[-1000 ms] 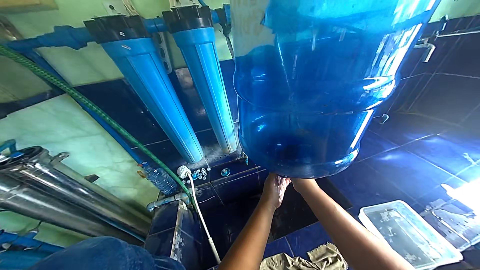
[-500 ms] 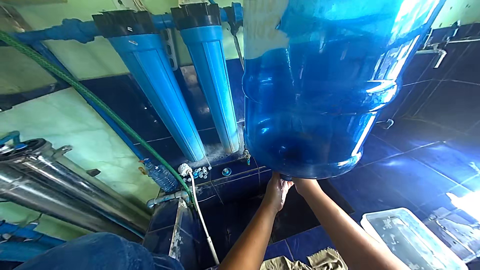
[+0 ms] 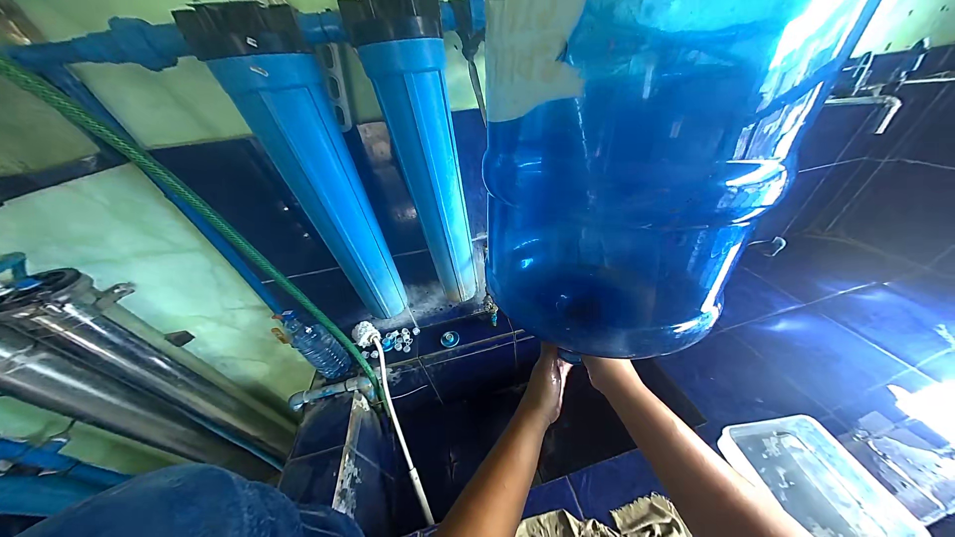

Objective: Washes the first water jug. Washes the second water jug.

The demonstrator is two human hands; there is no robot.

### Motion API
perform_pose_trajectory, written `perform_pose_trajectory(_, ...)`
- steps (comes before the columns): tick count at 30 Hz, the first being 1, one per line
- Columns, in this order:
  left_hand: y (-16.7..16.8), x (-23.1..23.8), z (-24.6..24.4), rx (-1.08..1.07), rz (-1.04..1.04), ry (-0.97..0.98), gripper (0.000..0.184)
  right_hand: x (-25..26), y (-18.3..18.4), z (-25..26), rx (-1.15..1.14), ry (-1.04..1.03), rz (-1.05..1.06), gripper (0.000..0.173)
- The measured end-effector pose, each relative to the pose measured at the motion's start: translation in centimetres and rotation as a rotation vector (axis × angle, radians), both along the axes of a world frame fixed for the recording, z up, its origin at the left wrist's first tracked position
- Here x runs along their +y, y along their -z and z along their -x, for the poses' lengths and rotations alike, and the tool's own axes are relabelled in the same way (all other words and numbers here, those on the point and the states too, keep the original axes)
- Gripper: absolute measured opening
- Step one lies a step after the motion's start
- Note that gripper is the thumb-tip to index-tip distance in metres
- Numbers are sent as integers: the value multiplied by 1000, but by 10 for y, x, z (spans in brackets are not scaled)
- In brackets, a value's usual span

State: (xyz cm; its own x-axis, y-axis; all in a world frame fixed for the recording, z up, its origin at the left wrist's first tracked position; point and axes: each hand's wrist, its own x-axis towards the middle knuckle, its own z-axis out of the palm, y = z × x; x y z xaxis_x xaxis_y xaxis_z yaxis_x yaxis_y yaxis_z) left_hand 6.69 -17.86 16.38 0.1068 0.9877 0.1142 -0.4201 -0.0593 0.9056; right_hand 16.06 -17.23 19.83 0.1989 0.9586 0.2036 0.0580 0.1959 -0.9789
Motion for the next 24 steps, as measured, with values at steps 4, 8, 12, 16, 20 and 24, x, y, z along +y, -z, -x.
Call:
perform_pose_trajectory(4,-37,30,58,239,-165,-482,70,-6,12,-10,-178,12,67,39)
perform_pose_trajectory(8,-140,-1,82,559,-741,-549,124,-4,31,-13,-417,41,106,42)
perform_pose_trajectory(12,-183,-12,46,762,-909,-526,138,0,46,-10,-464,110,40,40)
perform_pose_trajectory(16,-175,6,49,706,-869,-475,115,10,58,-17,-303,168,-66,51)
perform_pose_trajectory(20,-168,11,56,602,-851,-348,102,8,61,-26,-336,191,-71,54)
perform_pose_trajectory(24,-167,13,63,567,-919,-239,97,3,54,-30,-456,209,-37,48)
